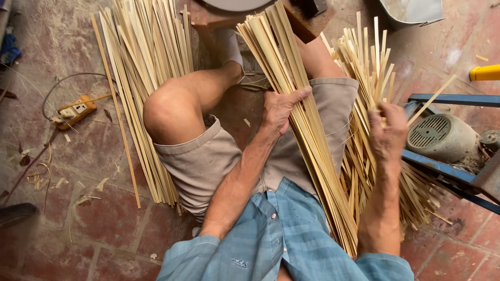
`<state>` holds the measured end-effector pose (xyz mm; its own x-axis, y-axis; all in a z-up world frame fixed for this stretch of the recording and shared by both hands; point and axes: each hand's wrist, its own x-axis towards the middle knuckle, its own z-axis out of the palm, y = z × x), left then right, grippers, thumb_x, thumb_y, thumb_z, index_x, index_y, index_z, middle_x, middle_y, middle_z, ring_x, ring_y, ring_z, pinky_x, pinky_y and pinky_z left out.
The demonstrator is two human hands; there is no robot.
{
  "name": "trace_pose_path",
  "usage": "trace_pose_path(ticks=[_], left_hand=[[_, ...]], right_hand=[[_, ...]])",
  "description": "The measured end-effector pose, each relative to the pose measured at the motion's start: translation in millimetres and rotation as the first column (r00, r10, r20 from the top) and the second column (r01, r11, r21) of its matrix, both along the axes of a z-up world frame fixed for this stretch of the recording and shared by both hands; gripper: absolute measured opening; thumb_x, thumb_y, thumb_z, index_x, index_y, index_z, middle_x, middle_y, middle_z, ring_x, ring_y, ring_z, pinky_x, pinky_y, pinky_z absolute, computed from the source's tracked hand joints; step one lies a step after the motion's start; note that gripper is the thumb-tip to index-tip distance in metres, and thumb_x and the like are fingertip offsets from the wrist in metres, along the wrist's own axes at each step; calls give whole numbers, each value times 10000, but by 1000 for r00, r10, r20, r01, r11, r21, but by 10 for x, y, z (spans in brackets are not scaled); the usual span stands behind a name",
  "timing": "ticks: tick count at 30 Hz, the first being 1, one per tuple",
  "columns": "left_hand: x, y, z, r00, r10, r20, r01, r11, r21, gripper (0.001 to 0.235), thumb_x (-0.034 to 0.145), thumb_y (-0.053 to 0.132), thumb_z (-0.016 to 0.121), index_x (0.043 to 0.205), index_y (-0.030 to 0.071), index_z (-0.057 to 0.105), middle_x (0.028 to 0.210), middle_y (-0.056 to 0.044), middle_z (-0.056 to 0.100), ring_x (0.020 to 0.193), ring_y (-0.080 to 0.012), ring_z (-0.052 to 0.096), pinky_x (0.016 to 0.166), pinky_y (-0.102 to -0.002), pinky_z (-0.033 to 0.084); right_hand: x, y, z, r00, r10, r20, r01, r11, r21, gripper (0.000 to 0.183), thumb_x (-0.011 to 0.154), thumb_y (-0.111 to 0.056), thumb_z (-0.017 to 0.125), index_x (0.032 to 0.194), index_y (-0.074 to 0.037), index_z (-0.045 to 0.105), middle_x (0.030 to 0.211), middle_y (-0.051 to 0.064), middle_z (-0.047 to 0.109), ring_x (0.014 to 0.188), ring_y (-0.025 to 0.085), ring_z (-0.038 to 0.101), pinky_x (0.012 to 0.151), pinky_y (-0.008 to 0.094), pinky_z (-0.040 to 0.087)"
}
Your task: The person sits on the floor and repeatedly picks up individual bamboo strips from a pile, aligns them with a held bundle, and places them into a growing stack. The process continues with consistent hand movements and no visible tool use.
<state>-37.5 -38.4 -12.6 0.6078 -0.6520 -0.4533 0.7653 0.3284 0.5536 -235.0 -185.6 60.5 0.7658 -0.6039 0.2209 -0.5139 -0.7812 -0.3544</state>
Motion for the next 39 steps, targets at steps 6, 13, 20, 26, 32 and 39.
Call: trace_pose_path(ticks=[6, 13, 20, 26, 32, 39], left_hand=[[58, 56, 31, 1000, 7, 24, -8, 1000, 30, 264, 813, 14, 851, 1008, -65, 691, 896, -143, 733, 749, -184, 722, 641, -298, 624], [48, 74, -42, 995, -73, 65, 67, 994, 84, 229, 789, 18, 841, 937, -96, 709, 774, -185, 740, 625, -217, 739, 535, -319, 649], [-14, 81, 2, 999, -9, 44, 8, 999, 34, 265, 815, 14, 831, 1012, -114, 709, 856, -193, 753, 680, -212, 746, 585, -323, 659], [8, 43, -6, 999, 17, 35, -16, 999, -32, 294, 833, -2, 826, 1076, -113, 705, 941, -199, 754, 777, -217, 752, 681, -327, 658], [91, 38, 27, 1000, -14, -8, 14, 1000, 12, 273, 829, -4, 803, 1058, -107, 696, 910, -195, 749, 726, -227, 747, 623, -348, 660], [-16, 44, -26, 1000, -3, -17, 2, 1000, -20, 262, 836, -10, 808, 1047, -104, 684, 904, -186, 735, 714, -220, 741, 607, -344, 660]], right_hand=[[567, 500, -116, 997, -47, 61, -3, 768, 640, 175, 1028, -148, 662, 1122, -27, 746, 829, 31, 723, 709, 112, 669, 632, 270, 537], [498, 89, -118, 969, -239, -68, 211, 648, 732, 179, 1004, -154, 667, 1050, -18, 774, 702, 21, 664, 571, 73, 566, 474, 240, 419], [1588, -207, -231, 982, -163, 96, 25, 615, 788, 187, 984, -109, 652, 1043, 32, 759, 714, 55, 684, 560, 70, 586, 454, 234, 422], [2022, -311, -347, 974, -188, 123, 20, 620, 785, 177, 995, -113, 690, 944, 54, 720, 663, 58, 670, 494, 83, 568, 406, 239, 409], [1277, -217, -83, 976, -215, 34, 93, 552, 828, 188, 1028, -133, 676, 1122, 25, 718, 741, 15, 634, 581, 65, 539, 462, 221, 390], [-61, -162, 97, 996, -72, -57, 83, 971, 226, 226, 1046, -156, 708, 1184, 23, 702, 961, 125, 731, 847, 213, 686, 754, 341, 561]])
